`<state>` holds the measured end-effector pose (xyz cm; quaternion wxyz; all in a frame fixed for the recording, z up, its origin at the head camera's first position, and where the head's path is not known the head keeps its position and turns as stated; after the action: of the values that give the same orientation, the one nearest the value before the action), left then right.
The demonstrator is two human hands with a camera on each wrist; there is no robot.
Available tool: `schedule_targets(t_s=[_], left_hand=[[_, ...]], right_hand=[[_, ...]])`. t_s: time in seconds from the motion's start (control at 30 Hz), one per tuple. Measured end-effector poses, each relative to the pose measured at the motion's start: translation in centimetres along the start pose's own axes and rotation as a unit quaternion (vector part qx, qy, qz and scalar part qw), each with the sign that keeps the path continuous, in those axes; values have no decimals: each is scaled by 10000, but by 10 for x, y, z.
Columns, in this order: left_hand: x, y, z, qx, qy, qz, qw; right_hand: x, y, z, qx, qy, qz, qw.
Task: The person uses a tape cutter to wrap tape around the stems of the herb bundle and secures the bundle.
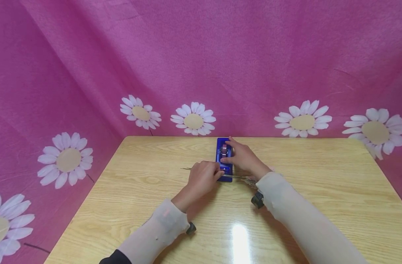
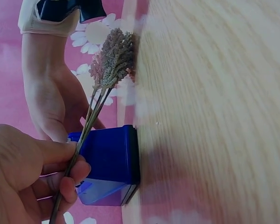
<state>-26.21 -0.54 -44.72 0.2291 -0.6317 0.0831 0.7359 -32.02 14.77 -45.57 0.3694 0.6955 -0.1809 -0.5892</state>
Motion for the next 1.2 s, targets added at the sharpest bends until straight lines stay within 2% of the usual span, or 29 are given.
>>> schedule_targets(t_s=[0.13,0.27,0.4,0.67,0.83,1.0,1.2], left_hand=[[2,1,-2,110,-6,121,9999],[6,3,-5,177,-15,19,9998],[8,5,-6,203,-153,-112,9996],[7,6,-6,117,-77,-284,9995],[4,7,-7,-77,82,-743,9972],[3,10,-8,-309,289,-1432,9888],[2,11,-10,-139,311,-1976,9797]], right_hand=[[1,1,-1,-52,5,35,10000],[0,1,-2,-81,7,62,9999],[0,2,-3,-68,5,73,10000],[0,1,-2,-21,9,65,10000],[0,1,-2,4,3,37,10000],[1,2,-2,45,19,16,10000],[0,3,-2,-9,5,-40,10000]])
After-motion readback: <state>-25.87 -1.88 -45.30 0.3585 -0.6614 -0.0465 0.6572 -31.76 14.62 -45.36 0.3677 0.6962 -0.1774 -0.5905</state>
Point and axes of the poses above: each hand's wrist, its own z-axis towards the middle knuckle, its own x-axis out of the palm, y = z × x, the point moved 4 cm from there along z, towards the middle knuckle, and after that the axes turned 1 degree about -y, right-handed, at the moved point
